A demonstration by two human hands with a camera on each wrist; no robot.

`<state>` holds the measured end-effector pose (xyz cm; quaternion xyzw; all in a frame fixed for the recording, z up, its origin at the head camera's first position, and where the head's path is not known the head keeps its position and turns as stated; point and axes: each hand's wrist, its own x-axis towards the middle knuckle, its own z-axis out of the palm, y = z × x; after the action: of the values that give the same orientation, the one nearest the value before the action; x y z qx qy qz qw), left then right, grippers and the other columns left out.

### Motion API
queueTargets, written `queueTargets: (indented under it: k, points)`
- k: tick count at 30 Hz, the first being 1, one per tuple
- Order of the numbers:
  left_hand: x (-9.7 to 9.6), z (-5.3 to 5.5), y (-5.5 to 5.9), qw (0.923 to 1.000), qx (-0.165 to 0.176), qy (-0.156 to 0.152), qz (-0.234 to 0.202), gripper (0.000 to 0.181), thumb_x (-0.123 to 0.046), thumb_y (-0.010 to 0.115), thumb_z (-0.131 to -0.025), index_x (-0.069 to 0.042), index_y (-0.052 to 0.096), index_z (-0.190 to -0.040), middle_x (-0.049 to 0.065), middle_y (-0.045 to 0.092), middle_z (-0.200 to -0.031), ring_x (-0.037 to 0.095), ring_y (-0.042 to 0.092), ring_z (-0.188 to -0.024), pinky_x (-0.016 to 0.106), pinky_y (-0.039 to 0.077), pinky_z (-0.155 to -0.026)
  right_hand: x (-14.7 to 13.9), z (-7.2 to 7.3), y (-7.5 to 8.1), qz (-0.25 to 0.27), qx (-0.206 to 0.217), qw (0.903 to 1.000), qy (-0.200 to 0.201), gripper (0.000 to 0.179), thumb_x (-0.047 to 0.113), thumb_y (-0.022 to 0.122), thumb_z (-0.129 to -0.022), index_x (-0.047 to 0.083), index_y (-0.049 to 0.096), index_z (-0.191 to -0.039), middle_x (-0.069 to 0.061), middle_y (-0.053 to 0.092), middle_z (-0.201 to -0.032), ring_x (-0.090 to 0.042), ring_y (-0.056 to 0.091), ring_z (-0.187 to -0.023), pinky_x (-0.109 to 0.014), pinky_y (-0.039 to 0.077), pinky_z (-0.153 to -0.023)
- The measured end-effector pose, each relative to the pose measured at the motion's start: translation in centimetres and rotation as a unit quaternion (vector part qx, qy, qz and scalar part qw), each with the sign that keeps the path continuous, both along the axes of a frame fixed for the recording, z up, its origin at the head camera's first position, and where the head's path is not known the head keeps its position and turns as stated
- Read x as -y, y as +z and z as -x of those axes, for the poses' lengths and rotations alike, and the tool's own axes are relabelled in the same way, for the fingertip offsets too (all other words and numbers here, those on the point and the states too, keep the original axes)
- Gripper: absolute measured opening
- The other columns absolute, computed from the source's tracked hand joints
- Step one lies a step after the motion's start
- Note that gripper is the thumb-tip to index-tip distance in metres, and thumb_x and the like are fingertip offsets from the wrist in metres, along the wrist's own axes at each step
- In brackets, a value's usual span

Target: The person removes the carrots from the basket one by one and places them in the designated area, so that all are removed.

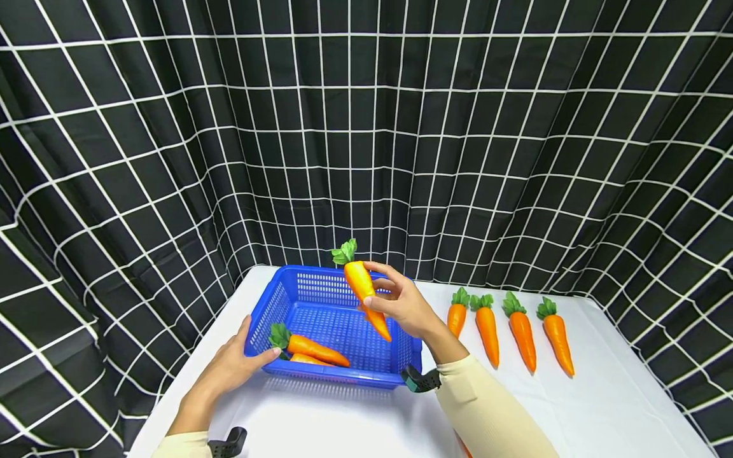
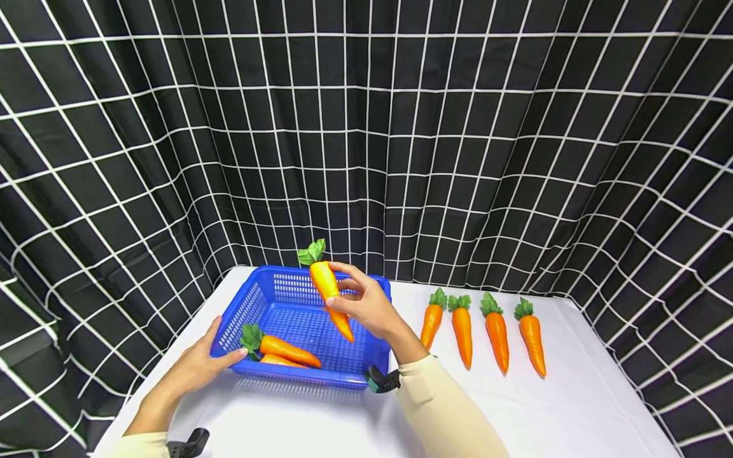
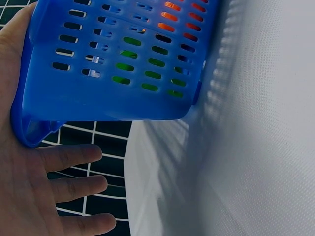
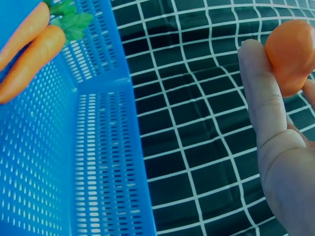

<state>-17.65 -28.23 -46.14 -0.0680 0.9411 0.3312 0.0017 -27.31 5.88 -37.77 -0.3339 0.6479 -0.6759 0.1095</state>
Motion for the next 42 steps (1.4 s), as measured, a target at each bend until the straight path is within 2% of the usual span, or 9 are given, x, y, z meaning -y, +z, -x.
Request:
queueTargets:
  k: [8,16,27,35,42]
  points:
    - [0.0,0.0,0.0,1.0000,0.000,-0.005,0.000,0.111,-0.065,0.062,-0.083,-0.003,0.003,-0.154,0.035,0.024,-0.148,0.053,0.030,-0.130,0.066,0.027,-0.101,-2.0,-1.4,-0.1,0.004,-0.016,0.9997,-0.020,0.062,0.001,0.067,-0.089,0.016,0.044,-0.144,-0.024,0.056,-0.118,-0.038,0.067,-0.093,-0.050,0.055,-0.073]
    - [-0.1,0.0,0.0,1.0000,0.005,-0.004,0.002,0.112,-0.065,0.061,-0.083,-0.002,0.002,-0.154,0.037,0.024,-0.147,0.055,0.030,-0.129,0.067,0.027,-0.099,-4.0,-2.5,-0.3,0.018,-0.017,0.9991,-0.034,0.062,0.000,0.066,-0.088,0.012,0.043,-0.144,-0.026,0.054,-0.111,-0.039,0.066,-0.094,-0.051,0.055,-0.071]
    - [-0.1,-0.1,0.2,0.9999,0.006,-0.010,-0.001,0.113,-0.066,0.060,-0.083,-0.002,-0.001,-0.154,0.038,0.024,-0.146,0.056,0.031,-0.128,0.068,0.029,-0.098,-6.5,-4.2,-0.7,0.020,-0.013,0.9948,-0.099,0.062,0.002,0.069,-0.088,0.014,0.045,-0.144,-0.028,0.053,-0.112,-0.040,0.067,-0.093,-0.050,0.055,-0.068]
    - [0.1,-0.2,0.1,0.9999,0.004,-0.014,0.002,0.113,-0.067,0.059,-0.083,-0.001,0.000,-0.154,0.039,0.025,-0.145,0.056,0.034,-0.126,0.067,0.031,-0.097,-8.9,-5.2,-1.5,0.031,-0.036,0.9875,-0.150,0.062,-0.003,0.066,-0.088,0.008,0.044,-0.145,-0.030,0.053,-0.104,-0.039,0.068,-0.089,-0.048,0.056,-0.066]
    - [0.1,-0.1,0.1,0.9998,0.005,-0.017,-0.004,0.115,-0.068,0.059,-0.082,-0.002,-0.001,-0.154,0.038,0.025,-0.146,0.055,0.034,-0.127,0.067,0.029,-0.098,-10.4,-6.0,-1.8,0.027,-0.031,0.9824,-0.183,0.060,-0.003,0.066,-0.089,0.006,0.045,-0.143,-0.030,0.050,-0.100,-0.041,0.068,-0.087,-0.047,0.056,-0.064]
